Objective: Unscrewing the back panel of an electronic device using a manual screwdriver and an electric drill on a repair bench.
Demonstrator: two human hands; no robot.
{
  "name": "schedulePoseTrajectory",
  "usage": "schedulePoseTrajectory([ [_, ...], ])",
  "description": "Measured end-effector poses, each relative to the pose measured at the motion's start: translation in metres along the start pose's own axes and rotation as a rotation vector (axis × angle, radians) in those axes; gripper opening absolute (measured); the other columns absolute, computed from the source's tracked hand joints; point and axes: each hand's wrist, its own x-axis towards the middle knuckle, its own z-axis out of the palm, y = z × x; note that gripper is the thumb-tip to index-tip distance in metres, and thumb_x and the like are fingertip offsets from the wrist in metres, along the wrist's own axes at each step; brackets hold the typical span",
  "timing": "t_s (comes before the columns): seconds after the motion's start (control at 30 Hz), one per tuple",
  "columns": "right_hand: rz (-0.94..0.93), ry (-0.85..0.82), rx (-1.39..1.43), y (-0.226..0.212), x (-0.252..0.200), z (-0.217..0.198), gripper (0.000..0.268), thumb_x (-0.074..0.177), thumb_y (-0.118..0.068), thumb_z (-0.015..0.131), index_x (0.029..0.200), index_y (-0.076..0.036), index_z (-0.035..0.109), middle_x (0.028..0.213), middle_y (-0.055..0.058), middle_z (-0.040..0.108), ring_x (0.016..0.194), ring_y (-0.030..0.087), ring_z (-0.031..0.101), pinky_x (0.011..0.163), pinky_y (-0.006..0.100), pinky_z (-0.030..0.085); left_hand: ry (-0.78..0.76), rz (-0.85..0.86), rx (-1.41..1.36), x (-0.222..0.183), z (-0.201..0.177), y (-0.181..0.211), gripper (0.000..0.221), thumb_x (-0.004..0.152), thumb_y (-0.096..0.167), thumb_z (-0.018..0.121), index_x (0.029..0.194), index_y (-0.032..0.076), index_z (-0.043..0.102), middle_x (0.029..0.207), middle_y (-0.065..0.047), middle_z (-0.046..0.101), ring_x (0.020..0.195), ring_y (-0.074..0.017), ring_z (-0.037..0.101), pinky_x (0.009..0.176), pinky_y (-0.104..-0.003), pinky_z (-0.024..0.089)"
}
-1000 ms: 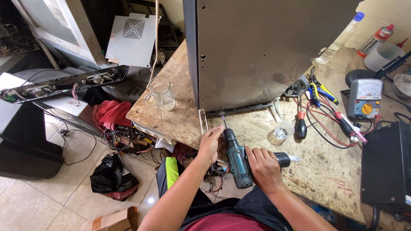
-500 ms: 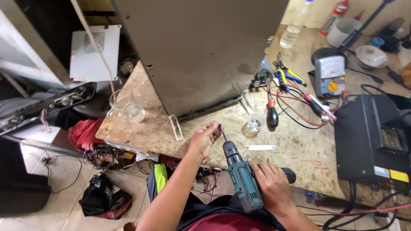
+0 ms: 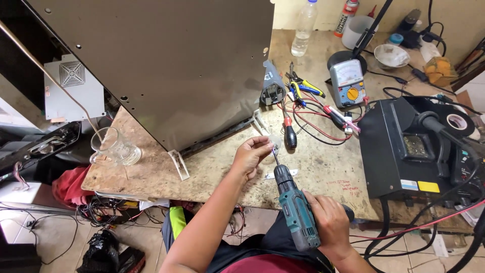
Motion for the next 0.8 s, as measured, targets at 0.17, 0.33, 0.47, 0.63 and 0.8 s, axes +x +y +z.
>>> schedulePoseTrajectory([
  [0.17,0.015,0.007,0.006,-0.002,0.001,-0.005,0.050,0.088,-0.005,0.067,0.137,-0.010,0.062,0.100,0.007,0.068,0.089,0.026,0.066,0.075,0.040,0.052,0.042,0.273,0.260,0.034,0.000,-0.019,0.027,0.079,0.006,0.084,0.104,0.006,0.073,0.104,-0.008,0.077,0.096,-0.0161,0.073,0.090,-0.027,0.062],
  [0.33,0.089,-0.005,0.057,0.001,-0.004,-0.002,0.057,0.082,-0.008,0.068,0.139,-0.013,0.062,0.105,0.006,0.070,0.093,0.027,0.067,0.078,0.041,0.053,0.069,0.496,0.579,0.016,0.004,-0.010,0.025,0.086,0.015,0.077,0.110,0.009,0.075,0.111,-0.007,0.078,0.101,-0.0172,0.074,0.094,-0.029,0.062],
  [0.47,0.114,-0.017,0.019,0.007,-0.009,0.005,0.060,0.081,-0.007,0.068,0.140,-0.015,0.061,0.103,0.005,0.068,0.089,0.027,0.065,0.071,0.040,0.050,0.185,0.554,0.655,0.014,-0.006,-0.019,0.023,0.090,0.017,0.071,0.112,0.009,0.074,0.112,-0.007,0.078,0.102,-0.0177,0.073,0.094,-0.032,0.061],
  [0.63,0.147,-0.015,0.030,0.009,-0.011,0.003,0.060,0.081,-0.005,0.067,0.140,-0.017,0.062,0.110,0.005,0.070,0.097,0.027,0.068,0.078,0.041,0.052,0.140,0.323,0.826,0.013,-0.001,-0.024,0.047,0.094,0.027,0.069,0.139,0.017,0.060,0.115,-0.002,0.071,0.081,-0.0087,0.059,0.069,-0.022,0.051],
  [0.8,0.224,-0.034,0.031,0.014,-0.013,-0.003,0.063,0.082,-0.005,0.073,0.143,-0.018,0.061,0.108,0.005,0.073,0.093,0.027,0.069,0.075,0.042,0.055,0.062,0.242,0.861,0.020,0.013,-0.033,0.045,0.094,0.036,0.066,0.134,0.016,0.064,0.132,-0.002,0.069,0.107,-0.0158,0.069,0.087,-0.031,0.060],
])
